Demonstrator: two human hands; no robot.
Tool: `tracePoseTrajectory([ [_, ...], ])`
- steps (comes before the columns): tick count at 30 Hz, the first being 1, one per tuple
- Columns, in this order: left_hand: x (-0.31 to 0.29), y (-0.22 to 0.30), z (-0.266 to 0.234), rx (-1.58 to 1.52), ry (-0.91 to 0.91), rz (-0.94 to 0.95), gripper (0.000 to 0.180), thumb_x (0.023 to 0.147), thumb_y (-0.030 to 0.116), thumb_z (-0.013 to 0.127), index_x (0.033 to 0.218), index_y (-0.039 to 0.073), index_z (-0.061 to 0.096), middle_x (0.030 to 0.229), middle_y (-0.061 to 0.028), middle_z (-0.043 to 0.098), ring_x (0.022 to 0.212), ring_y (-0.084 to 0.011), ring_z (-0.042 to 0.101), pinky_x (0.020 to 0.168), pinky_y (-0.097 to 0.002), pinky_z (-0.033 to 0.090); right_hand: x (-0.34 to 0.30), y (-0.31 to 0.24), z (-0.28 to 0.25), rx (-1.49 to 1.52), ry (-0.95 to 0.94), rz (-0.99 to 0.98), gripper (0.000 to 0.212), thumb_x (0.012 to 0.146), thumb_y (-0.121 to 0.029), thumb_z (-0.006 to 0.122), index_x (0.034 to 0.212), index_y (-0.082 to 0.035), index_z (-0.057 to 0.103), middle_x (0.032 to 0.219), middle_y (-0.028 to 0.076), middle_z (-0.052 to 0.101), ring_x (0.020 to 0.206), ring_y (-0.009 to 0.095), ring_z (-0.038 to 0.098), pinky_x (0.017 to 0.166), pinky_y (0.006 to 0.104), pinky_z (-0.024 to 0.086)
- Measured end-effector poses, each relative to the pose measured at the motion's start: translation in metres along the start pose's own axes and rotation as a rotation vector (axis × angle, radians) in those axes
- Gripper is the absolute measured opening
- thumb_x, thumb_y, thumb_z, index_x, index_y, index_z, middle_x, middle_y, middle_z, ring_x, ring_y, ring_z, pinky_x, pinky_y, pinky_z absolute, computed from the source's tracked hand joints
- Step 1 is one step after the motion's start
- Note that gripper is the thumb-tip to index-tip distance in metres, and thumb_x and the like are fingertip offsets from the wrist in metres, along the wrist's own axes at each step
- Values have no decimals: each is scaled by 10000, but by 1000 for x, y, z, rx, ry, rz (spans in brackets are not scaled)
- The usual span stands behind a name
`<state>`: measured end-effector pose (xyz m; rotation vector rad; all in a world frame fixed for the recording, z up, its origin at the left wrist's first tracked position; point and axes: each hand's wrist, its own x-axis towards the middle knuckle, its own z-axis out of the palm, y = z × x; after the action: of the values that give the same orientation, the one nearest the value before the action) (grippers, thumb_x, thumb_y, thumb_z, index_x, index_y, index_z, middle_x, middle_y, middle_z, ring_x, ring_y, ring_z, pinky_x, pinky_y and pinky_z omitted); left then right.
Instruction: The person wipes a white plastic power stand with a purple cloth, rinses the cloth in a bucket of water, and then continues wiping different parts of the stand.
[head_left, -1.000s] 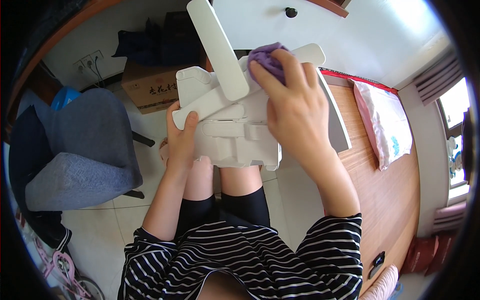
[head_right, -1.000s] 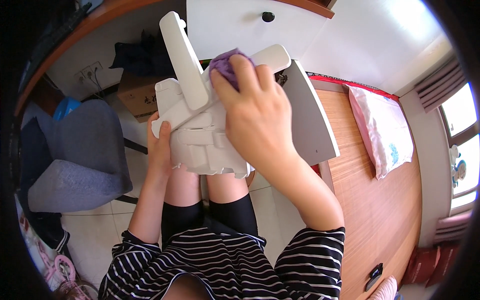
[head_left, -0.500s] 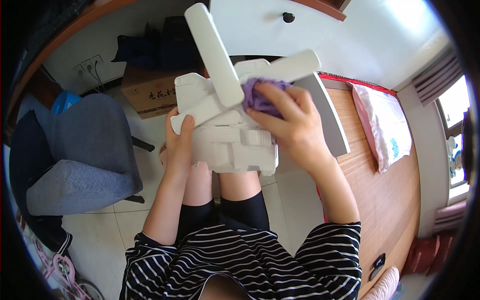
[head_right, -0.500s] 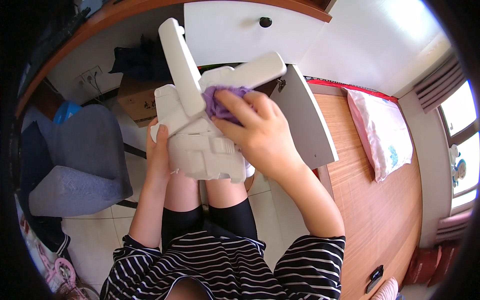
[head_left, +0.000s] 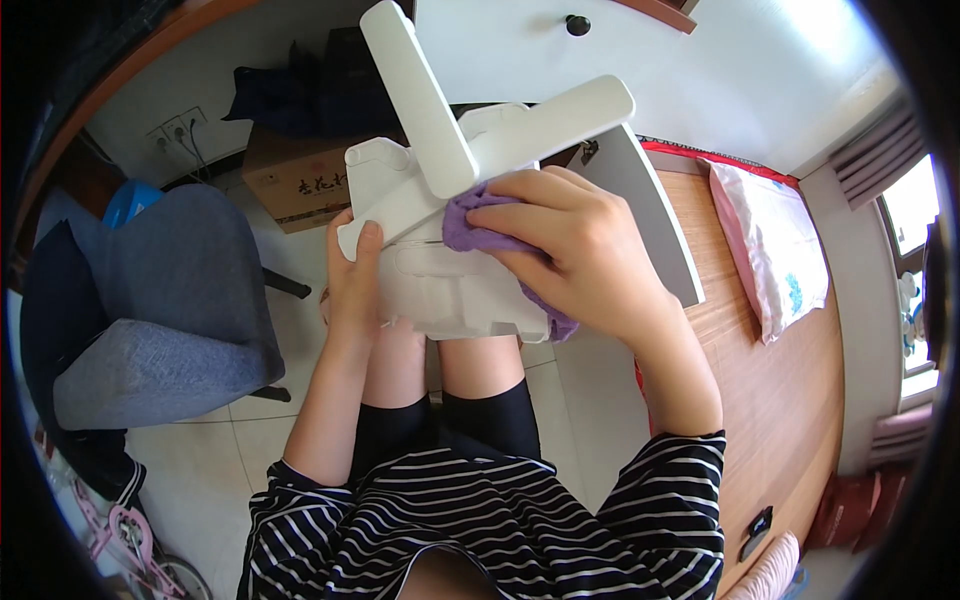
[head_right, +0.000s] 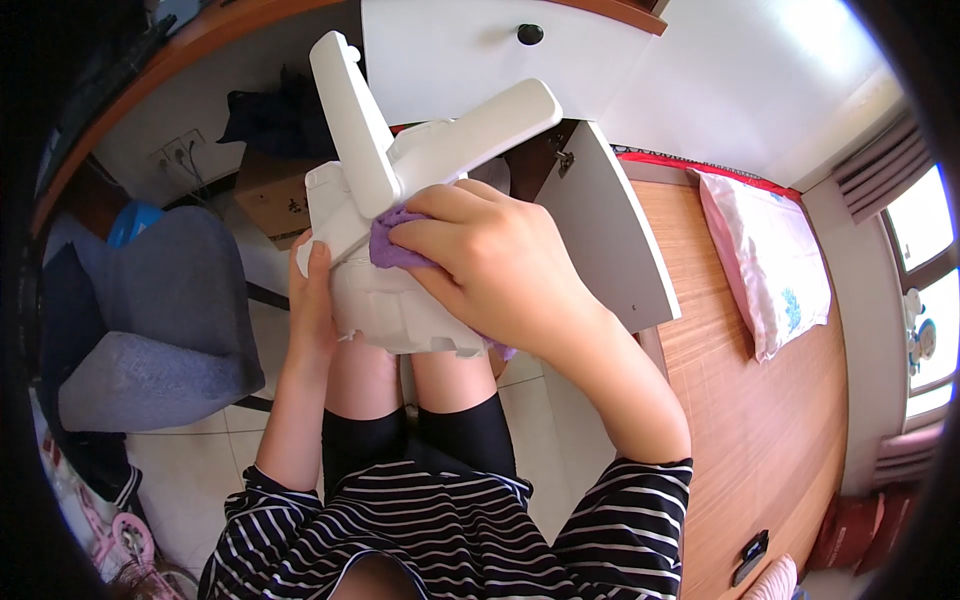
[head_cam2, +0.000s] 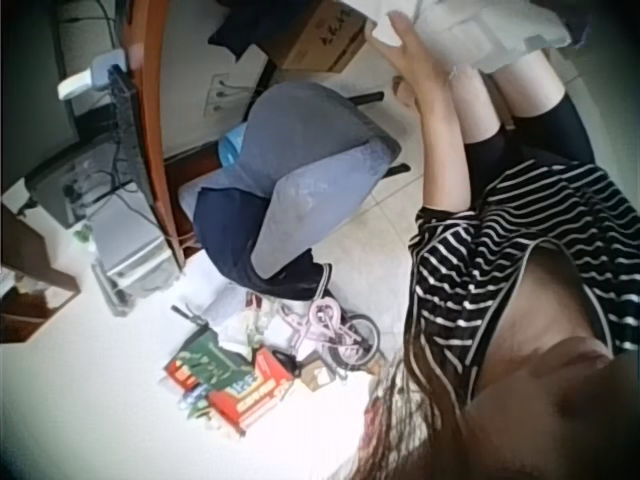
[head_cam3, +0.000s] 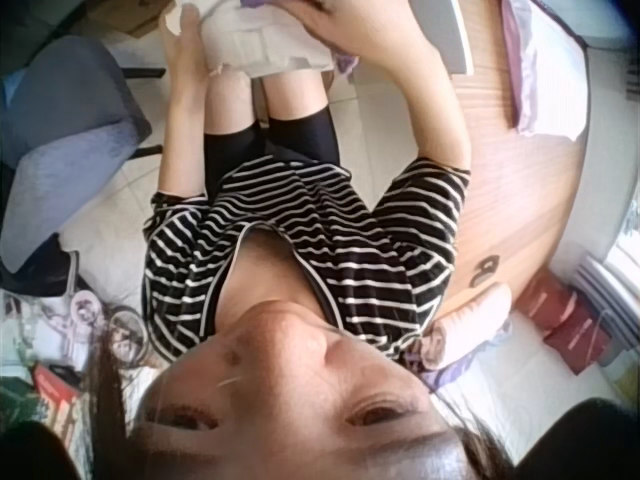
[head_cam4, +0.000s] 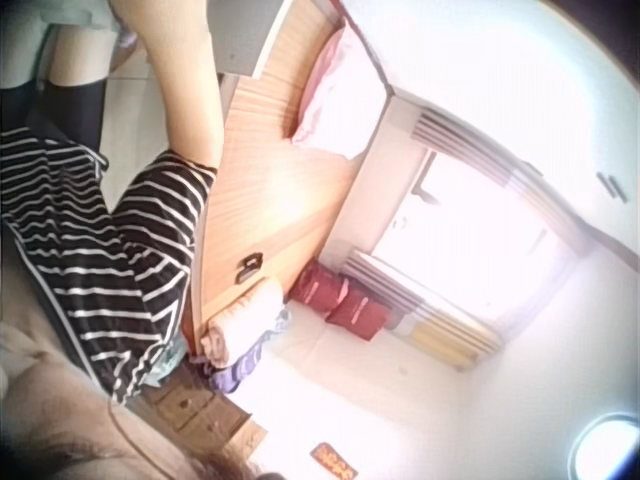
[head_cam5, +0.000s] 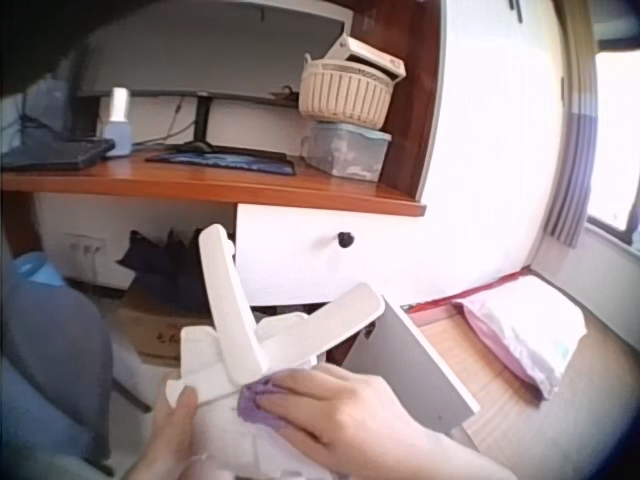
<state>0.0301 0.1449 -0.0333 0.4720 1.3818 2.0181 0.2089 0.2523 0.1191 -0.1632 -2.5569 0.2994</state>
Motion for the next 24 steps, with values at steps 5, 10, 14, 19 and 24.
tracePoseTrajectory([
  [5, -1, -6, 0, 7, 10, 78, 618, 949, 388, 612, 1380, 31, 351, 1269, -151, 503, 1151, -203, 506, 969, -333, 437, 6, -2, 11, -100, 7, 17, 264, 695, -16, 719, 956, -55, 717, 1004, 77, 667, 884, 262, 637, 753, 361, 536],
  [10, -2, -3, 1, 16, 12, 70, 602, 954, 376, 607, 1383, 40, 350, 1271, -152, 502, 1160, -205, 501, 982, -336, 429, 0, 10, 0, -295, 262, 30, 246, 695, 6, 659, 926, -70, 692, 952, 45, 626, 870, 245, 612, 700, 340, 542],
  [14, -3, -3, 0, -9, 23, 59, 576, 964, 364, 589, 1383, 47, 352, 1280, -153, 499, 1170, -202, 496, 991, -335, 420, -7, 37, -19, -361, 456, 114, 292, 699, 38, 691, 981, -34, 698, 1019, 110, 650, 891, 273, 634, 762, 344, 528],
  [19, -5, -2, -3, 21, 26, 66, 549, 966, 312, 576, 1385, 36, 351, 1285, -150, 498, 1175, -198, 491, 1000, -330, 410, -8, 32, -35, -143, 812, 218, 292, 767, 79, 605, 1035, 11, 698, 1059, 112, 661, 877, 239, 653, 765, 303, 522],
  [24, -8, -3, 1, 121, -39, 98, 524, 952, 254, 579, 1377, 31, 369, 1285, -146, 499, 1176, -194, 490, 1005, -323, 401, 4, 3, -19, -282, 332, -110, 391, 687, 6, 661, 1075, -40, 686, 1124, 91, 633, 1066, 302, 571, 948, 407, 447],
])
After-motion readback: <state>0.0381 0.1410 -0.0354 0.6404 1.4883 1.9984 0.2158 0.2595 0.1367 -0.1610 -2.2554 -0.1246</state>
